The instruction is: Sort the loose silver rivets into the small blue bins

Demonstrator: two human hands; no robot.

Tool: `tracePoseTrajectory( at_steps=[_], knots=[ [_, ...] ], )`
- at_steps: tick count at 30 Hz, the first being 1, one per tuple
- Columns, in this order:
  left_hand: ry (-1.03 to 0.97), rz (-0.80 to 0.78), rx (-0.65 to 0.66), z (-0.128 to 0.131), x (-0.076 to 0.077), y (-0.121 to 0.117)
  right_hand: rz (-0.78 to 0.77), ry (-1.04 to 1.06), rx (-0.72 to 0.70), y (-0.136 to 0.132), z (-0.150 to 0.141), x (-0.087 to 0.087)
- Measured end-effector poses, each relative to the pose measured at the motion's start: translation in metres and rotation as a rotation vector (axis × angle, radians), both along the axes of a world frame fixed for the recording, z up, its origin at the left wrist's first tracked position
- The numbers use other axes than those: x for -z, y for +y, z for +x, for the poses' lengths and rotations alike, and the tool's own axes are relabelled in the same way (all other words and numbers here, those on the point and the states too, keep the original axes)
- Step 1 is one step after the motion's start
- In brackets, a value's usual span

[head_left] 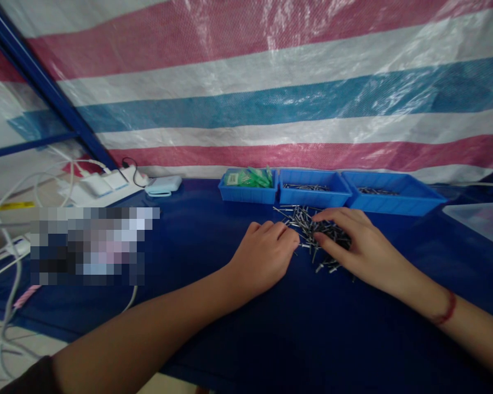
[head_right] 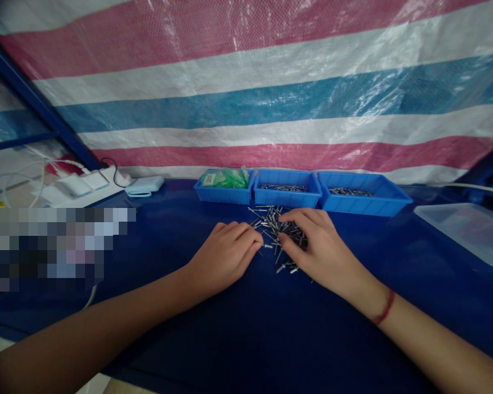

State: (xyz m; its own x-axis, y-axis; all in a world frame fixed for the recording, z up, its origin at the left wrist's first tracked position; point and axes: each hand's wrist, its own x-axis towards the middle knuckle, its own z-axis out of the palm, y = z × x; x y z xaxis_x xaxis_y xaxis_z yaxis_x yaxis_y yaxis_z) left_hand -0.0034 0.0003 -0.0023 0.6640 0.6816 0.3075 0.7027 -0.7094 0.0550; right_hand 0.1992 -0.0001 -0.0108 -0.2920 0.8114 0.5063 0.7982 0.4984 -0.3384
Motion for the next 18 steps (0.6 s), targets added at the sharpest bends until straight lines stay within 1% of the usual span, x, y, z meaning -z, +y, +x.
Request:
tracePoseTrajectory(
  at_steps=[3,6,12,15,18],
  knots=[
    [-0.088,-0.028,0.019,-0.001,-0.001,0.001,-0.024,0.026,-0.156,-0.006,-0.004,-0.008],
    [-0.226,-0.08,0.037,-0.002,-0.002,0.002,-0.023,0.025,-0.239,-0.009,-0.007,-0.014],
    [-0.55,-0.246,0.067,-0.001,-0.003,0.002,-0.038,0.033,-0.301,-0.013,-0.01,-0.016],
    [-0.703,-0.328,0.045,0.0,-0.001,0.001,-0.076,0.061,-0.318,-0.016,-0.011,-0.015],
    [-0.791,-0.397,0.012,0.001,0.0,0.001,-0.109,0.093,-0.313,-0.018,-0.012,-0.015]
  ],
)
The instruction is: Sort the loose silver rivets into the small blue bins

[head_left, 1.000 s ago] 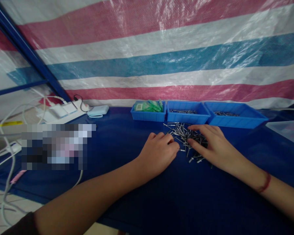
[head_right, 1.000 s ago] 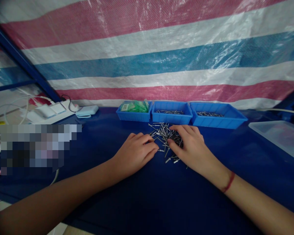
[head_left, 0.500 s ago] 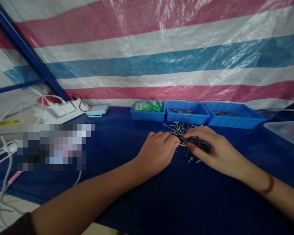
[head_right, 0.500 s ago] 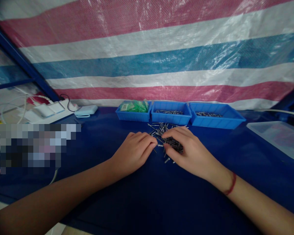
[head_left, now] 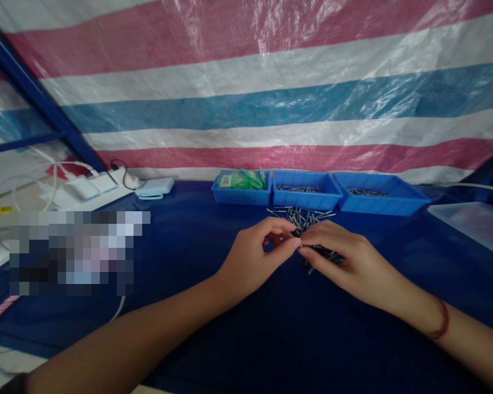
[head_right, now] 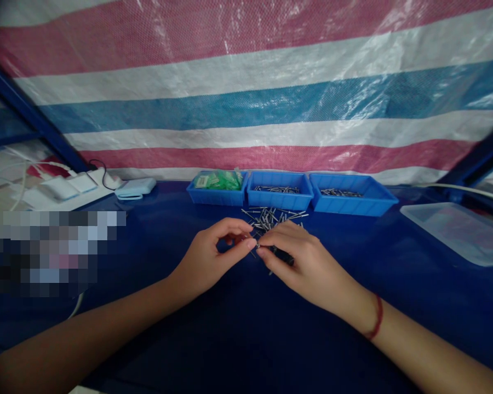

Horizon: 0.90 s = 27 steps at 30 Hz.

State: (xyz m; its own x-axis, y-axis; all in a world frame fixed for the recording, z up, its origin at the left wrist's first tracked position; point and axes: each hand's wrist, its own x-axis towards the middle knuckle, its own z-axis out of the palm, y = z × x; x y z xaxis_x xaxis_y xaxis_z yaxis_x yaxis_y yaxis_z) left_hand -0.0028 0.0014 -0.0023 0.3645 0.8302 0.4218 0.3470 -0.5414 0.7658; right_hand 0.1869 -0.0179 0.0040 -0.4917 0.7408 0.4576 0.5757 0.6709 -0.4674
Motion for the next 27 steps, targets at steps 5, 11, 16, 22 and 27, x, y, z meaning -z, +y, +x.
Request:
tracePoseTrajectory(
  at_steps=[5,11,16,22,27],
  knots=[
    [-0.03,-0.104,0.017,0.0007,-0.0015,0.0002,-0.014,0.03,-0.011,-0.0007,-0.0016,0.0001],
    [-0.016,-0.097,0.064,0.0001,-0.0033,-0.0009,-0.03,0.035,-0.004,-0.0004,-0.0024,-0.0014],
    [-0.01,-0.074,0.077,-0.0002,-0.0034,-0.0002,-0.038,0.051,0.008,-0.0009,-0.002,-0.0013],
    [-0.003,-0.057,0.075,0.0007,-0.0033,-0.0001,-0.033,0.049,0.019,-0.0007,-0.0021,0.0002],
    [0.005,-0.037,0.075,0.0002,-0.0027,-0.0001,-0.009,0.077,0.056,0.0012,-0.0034,0.0014]
  ],
)
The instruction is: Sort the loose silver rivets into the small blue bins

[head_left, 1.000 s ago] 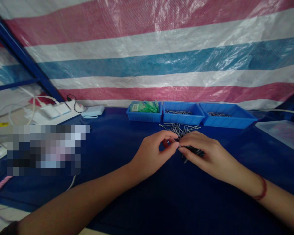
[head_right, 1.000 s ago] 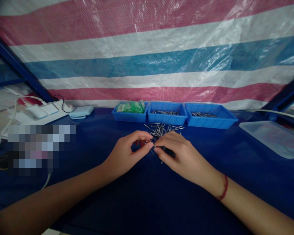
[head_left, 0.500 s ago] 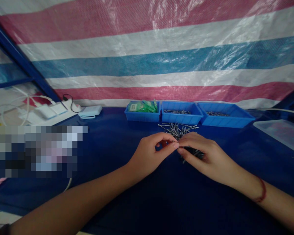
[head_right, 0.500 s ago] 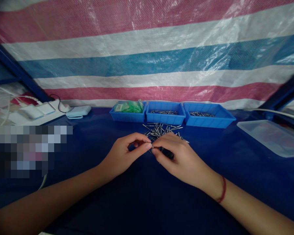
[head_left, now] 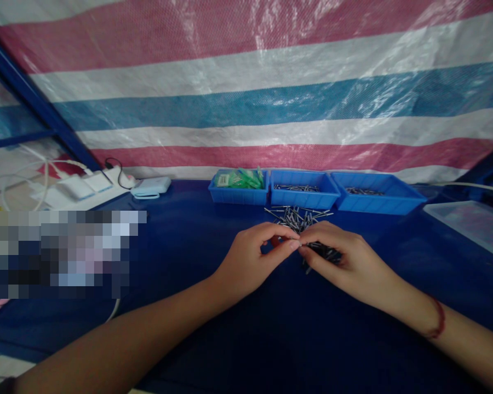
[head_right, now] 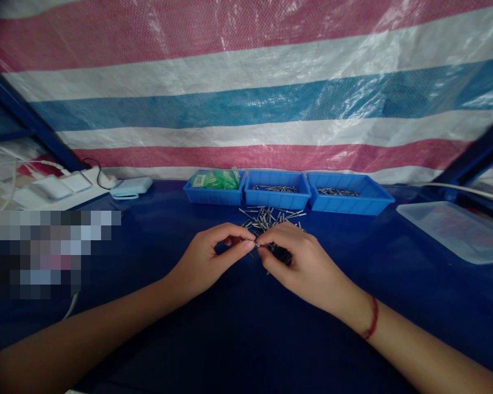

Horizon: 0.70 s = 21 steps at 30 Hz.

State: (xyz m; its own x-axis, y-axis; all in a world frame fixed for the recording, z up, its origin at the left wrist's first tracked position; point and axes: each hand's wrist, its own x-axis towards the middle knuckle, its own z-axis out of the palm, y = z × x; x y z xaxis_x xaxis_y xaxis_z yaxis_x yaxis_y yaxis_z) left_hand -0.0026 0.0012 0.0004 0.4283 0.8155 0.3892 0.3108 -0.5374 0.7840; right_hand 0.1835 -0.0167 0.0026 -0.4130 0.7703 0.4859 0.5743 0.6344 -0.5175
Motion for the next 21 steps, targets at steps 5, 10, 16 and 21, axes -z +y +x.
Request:
tracePoseTrajectory(
  at_steps=[5,10,16,21],
  knots=[
    [0.01,0.029,-0.033,-0.001,-0.001,0.001,0.067,0.074,0.078,0.002,0.002,0.002],
    [0.038,0.032,-0.056,-0.002,0.0,0.004,0.128,0.113,0.113,-0.001,0.003,0.0],
    [0.152,0.084,-0.007,-0.005,-0.001,0.007,0.301,-0.044,0.09,-0.001,0.009,-0.011],
    [0.312,0.164,-0.058,-0.01,-0.003,0.013,0.399,-0.057,0.6,0.029,0.053,-0.017]
  ],
)
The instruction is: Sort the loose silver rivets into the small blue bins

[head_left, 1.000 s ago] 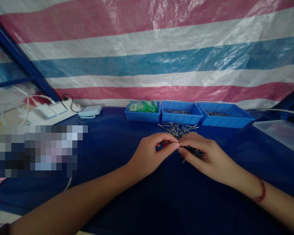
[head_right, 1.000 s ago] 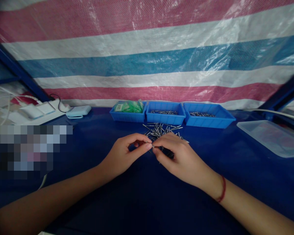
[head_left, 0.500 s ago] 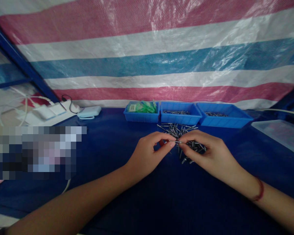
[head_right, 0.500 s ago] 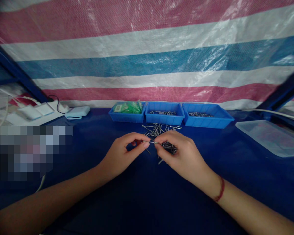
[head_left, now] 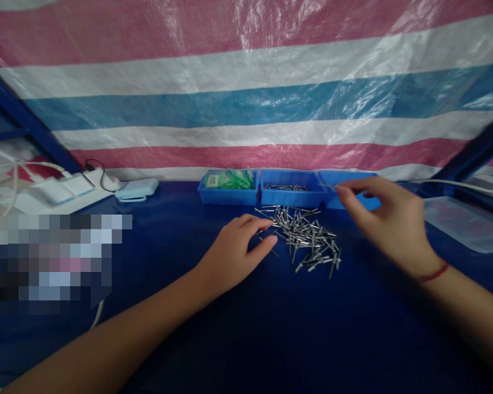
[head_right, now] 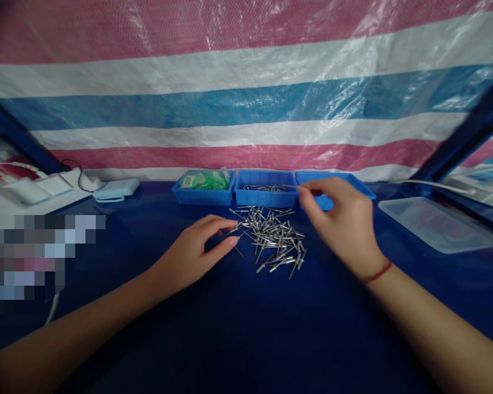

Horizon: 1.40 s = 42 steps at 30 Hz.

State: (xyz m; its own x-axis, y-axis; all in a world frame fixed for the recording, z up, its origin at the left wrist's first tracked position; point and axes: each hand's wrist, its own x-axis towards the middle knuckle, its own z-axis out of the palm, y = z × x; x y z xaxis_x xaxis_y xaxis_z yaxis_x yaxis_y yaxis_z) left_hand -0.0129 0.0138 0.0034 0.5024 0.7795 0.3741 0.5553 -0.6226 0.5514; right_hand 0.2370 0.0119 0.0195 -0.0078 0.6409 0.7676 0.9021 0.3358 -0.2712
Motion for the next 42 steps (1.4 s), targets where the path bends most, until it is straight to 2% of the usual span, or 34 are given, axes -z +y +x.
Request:
tracePoseTrajectory(
  at_steps=[2,4,8,13,19,26,30,34,42],
  knots=[
    [0.086,0.024,0.016,-0.003,0.001,0.003,0.022,0.013,0.219,0.014,0.022,0.003],
    [0.176,0.043,0.03,-0.006,0.002,0.005,-0.1,-0.064,0.291,0.023,0.039,0.008],
    [0.326,0.068,0.051,-0.009,0.004,0.006,-0.117,-0.101,0.316,0.026,0.046,0.014],
    [0.361,0.079,0.064,-0.007,0.002,0.004,-0.125,-0.129,0.178,0.016,0.023,0.01],
    [0.364,0.066,0.042,-0.007,0.002,0.005,-0.176,-0.122,-0.138,-0.003,-0.013,0.011],
    [-0.024,-0.121,-0.003,0.001,0.0,-0.002,-0.341,0.142,-0.392,-0.028,-0.047,0.014],
    [-0.104,-0.211,0.012,0.007,0.0,-0.008,-0.421,0.38,-0.505,-0.034,-0.057,0.014],
    [-0.122,-0.223,0.071,0.008,0.002,-0.011,-0.441,0.484,-0.54,-0.035,-0.059,0.014],
    [-0.155,-0.22,0.058,0.008,0.002,-0.011,-0.431,0.507,-0.506,-0.036,-0.06,0.013]
  ],
)
